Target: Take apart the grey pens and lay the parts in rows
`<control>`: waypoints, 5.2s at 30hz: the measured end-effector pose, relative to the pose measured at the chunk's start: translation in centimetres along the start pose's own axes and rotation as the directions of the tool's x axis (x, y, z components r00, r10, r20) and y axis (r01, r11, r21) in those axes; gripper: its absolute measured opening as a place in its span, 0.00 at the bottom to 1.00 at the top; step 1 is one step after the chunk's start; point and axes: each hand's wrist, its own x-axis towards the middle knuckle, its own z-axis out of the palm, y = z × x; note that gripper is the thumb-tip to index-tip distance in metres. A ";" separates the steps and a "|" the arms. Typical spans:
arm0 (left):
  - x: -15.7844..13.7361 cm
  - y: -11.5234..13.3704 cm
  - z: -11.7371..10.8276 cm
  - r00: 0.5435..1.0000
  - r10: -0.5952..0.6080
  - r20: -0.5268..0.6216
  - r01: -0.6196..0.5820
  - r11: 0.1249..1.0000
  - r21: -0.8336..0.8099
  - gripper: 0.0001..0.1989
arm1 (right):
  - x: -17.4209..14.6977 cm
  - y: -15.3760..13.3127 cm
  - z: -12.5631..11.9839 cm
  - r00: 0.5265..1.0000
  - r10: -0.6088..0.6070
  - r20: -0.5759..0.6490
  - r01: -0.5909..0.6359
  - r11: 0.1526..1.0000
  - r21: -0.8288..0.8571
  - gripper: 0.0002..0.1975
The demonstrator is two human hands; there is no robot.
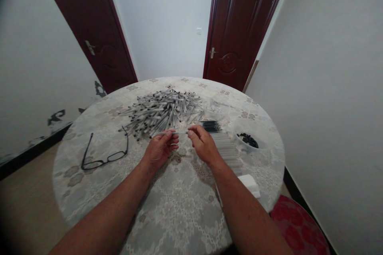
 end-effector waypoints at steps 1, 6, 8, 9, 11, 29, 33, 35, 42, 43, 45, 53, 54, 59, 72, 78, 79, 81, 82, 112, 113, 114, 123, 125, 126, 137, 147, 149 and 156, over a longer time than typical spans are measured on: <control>0.0 0.0 0.0 1.000 0.000 0.004 0.000 1.000 0.005 0.19 | 0.0 0.1 0.1 1.000 0.012 0.001 -0.012 1.000 -0.021 0.18; 0.0 -0.2 -0.1 1.000 0.007 0.003 -0.007 1.000 0.027 0.20 | 0.1 0.1 0.1 1.000 -0.014 0.018 0.016 0.992 -0.128 0.18; 0.1 -0.3 -0.2 1.000 0.010 -0.009 -0.010 1.000 0.025 0.20 | 0.1 0.2 0.1 0.999 -0.033 0.009 0.033 0.996 -0.086 0.12; 0.2 -0.3 -0.2 1.000 0.009 -0.012 -0.009 1.000 0.024 0.20 | 0.1 0.2 0.1 0.999 -0.035 0.010 0.035 0.998 -0.050 0.13; 0.2 -0.3 -0.2 1.000 0.004 -0.010 -0.004 1.000 0.024 0.20 | 0.1 0.3 0.1 1.000 -0.023 0.020 0.023 1.000 0.012 0.17; -0.1 -0.3 0.2 1.000 0.002 -0.008 -0.002 0.999 0.045 0.22 | 0.1 -0.4 -0.4 0.998 0.055 0.022 -0.053 0.995 -0.089 0.18; -0.2 -0.3 0.3 1.000 -0.002 -0.011 0.002 0.998 0.056 0.22 | 0.2 -0.6 -0.5 0.998 0.063 0.012 -0.062 0.997 -0.043 0.13; -0.2 -0.3 0.2 1.000 -0.004 -0.013 0.005 0.999 0.052 0.22 | 0.2 -0.5 -0.5 0.998 0.061 0.007 -0.061 0.998 -0.005 0.11; -0.3 -0.2 0.2 1.000 -0.003 0.001 0.003 0.999 0.042 0.22 | 0.0 -0.6 -0.4 0.998 0.068 0.009 -0.068 0.997 0.025 0.14; -0.3 -0.2 0.2 1.000 -0.004 0.003 0.004 0.999 0.041 0.22 | 0.0 -0.7 -0.4 0.997 0.077 0.013 -0.078 0.997 0.012 0.15; -0.4 -0.2 0.3 1.000 -0.006 0.001 0.006 0.999 0.042 0.22 | 0.0 -0.9 -0.5 0.997 0.080 0.017 -0.080 0.996 -0.031 0.16; -0.2 -0.3 0.2 1.000 0.009 -0.017 -0.008 0.999 0.035 0.21 | 0.3 -0.2 -1.2 0.999 0.028 -0.023 -0.028 0.999 -0.017 0.12; -0.2 -0.3 0.2 1.000 0.011 -0.018 -0.010 0.999 0.033 0.21 | 0.3 -0.2 -1.3 0.999 0.024 -0.026 -0.025 1.000 -0.016 0.12; 0.0 -0.2 0.2 1.000 0.011 -0.021 -0.010 0.999 0.034 0.21 | 0.3 -1.4 -3.8 0.978 -0.091 -0.186 0.052 0.977 -0.207 0.10; 0.1 -0.5 0.1 1.000 -0.001 0.003 0.001 0.998 0.063 0.20 | 0.4 1.1 -11.0 0.691 -0.426 -0.585 -0.133 0.720 -0.681 0.13; -0.1 -0.4 0.0 1.000 0.010 0.014 -0.011 0.997 0.072 0.19 | -0.1 -2.0 -3.6 0.981 -0.133 -0.141 0.074 0.930 -0.360 0.13; -0.1 -0.4 0.0 1.000 0.011 0.016 -0.012 0.997 0.075 0.19 | -0.3 -2.0 -2.7 0.994 -0.087 -0.062 0.065 0.952 -0.298 0.13; -0.1 -0.4 0.0 1.000 0.008 0.021 -0.010 0.996 0.085 0.19 | -0.5 -1.8 -1.3 0.999 -0.032 0.043 0.041 0.976 -0.214 0.12; -0.2 -0.4 0.0 1.000 0.008 0.021 -0.010 0.996 0.091 0.19 | -0.6 -1.6 -0.9 0.997 -0.019 0.070 0.033 0.981 -0.193 0.11; 0.6 1.4 -0.7 0.997 0.000 -0.074 -0.020 0.960 -0.279 0.08 | 0.0 0.7 -0.6 0.997 0.076 0.034 -0.075 0.997 -0.024 0.12; 0.6 1.4 -0.6 0.996 0.013 -0.084 -0.035 0.964 -0.263 0.06 | 0.0 0.6 -0.5 0.997 0.075 0.030 -0.074 0.997 -0.021 0.11; 0.6 1.4 -0.6 0.995 0.022 -0.096 -0.045 0.968 -0.248 0.05 | 0.0 0.5 -0.6 0.997 0.075 0.026 -0.075 0.997 -0.025 0.11; 1.3 1.5 -1.4 0.978 0.104 -0.183 -0.146 0.960 -0.238 0.05 | 0.3 -0.6 -3.5 0.986 0.053 -0.159 -0.088 0.971 -0.220 0.07; 1.5 1.4 -1.6 0.972 0.116 -0.203 -0.165 0.956 -0.243 0.05 | 0.6 -0.4 -4.4 0.964 0.080 -0.252 -0.104 0.991 -0.085 0.07; 1.5 1.3 -1.6 0.970 0.124 -0.211 -0.173 0.956 -0.235 0.06 | 0.7 -0.2 -4.9 0.947 0.083 -0.309 -0.089 0.996 -0.004 0.07; 1.4 0.2 -1.1 0.956 0.131 -0.264 -0.176 0.973 -0.151 0.10 | 0.2 -0.9 -3.7 0.995 -0.025 -0.101 0.001 0.971 -0.238 0.10; 1.5 0.0 -0.9 0.915 0.253 -0.316 -0.259 0.966 0.024 0.11 | -3.1 -4.0 -0.1 0.699 0.021 0.714 0.406 0.811 -0.422 0.16; 1.4 0.0 -0.8 0.920 0.242 -0.307 -0.243 0.969 0.037 0.10 | -3.3 -4.1 0.7 0.678 0.083 0.731 0.432 0.759 -0.487 0.11; 1.4 -0.2 -1.0 0.915 0.215 -0.342 -0.172 0.973 0.151 0.11 | -3.3 -3.9 0.9 0.653 0.137 0.745 0.445 0.726 -0.524 0.11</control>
